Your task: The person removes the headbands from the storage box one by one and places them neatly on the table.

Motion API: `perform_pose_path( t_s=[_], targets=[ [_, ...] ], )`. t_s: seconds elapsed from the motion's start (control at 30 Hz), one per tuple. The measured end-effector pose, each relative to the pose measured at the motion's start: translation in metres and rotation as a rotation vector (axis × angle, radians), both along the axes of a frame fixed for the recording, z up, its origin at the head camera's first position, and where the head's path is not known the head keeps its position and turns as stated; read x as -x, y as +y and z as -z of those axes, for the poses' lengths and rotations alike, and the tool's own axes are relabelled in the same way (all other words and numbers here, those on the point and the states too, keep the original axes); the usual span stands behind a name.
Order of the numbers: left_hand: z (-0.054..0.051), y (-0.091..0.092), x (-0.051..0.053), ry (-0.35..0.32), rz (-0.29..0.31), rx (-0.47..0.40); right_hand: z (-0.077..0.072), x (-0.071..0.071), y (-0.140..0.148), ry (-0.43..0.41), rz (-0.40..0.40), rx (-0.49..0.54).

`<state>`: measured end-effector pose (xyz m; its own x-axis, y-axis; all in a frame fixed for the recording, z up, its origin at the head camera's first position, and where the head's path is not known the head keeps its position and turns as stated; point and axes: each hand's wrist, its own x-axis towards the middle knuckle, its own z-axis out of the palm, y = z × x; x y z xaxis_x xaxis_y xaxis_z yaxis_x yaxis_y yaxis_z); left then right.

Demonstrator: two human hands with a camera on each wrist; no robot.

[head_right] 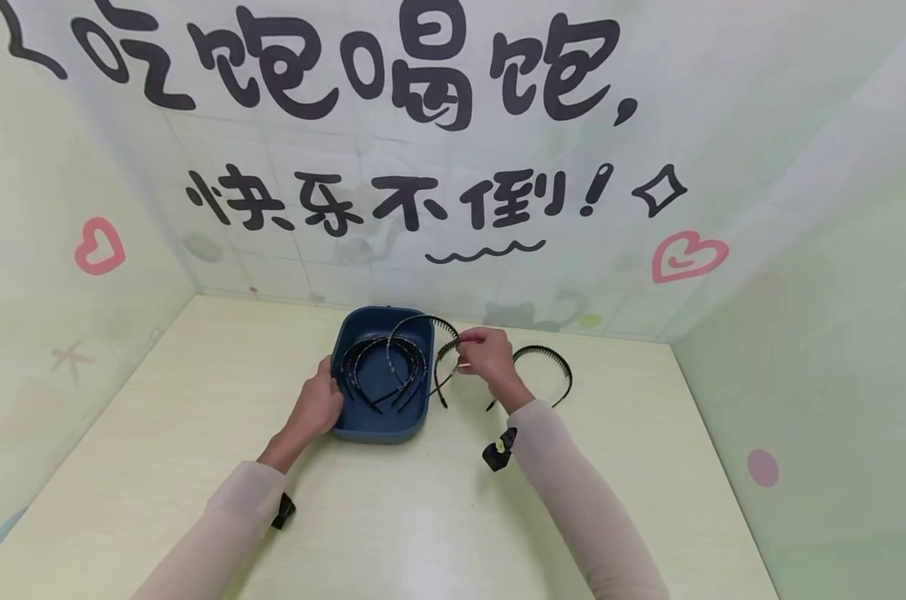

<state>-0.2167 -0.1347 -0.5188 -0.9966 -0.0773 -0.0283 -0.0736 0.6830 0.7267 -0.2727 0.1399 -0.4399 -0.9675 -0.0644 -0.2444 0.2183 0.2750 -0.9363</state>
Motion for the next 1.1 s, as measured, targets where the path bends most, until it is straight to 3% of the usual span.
perform_pose_path(
  t_s=[0.33, 0.6, 1.1],
  targets=[
    [-0.001, 0.000, -0.001, 0.000, -0.001, 0.004, -0.004, 0.005, 0.031, -0.027, 0.075, 0.001],
    [-0.001, 0.000, -0.001, 0.002, 0.002, -0.005, 0.001, 0.005, 0.050, -0.054, 0.122, 0.009],
    [-0.003, 0.000, -0.002, -0.007, 0.003, -0.002, 0.000, 0.010, 0.085, -0.054, 0.165, -0.070]
  ],
)
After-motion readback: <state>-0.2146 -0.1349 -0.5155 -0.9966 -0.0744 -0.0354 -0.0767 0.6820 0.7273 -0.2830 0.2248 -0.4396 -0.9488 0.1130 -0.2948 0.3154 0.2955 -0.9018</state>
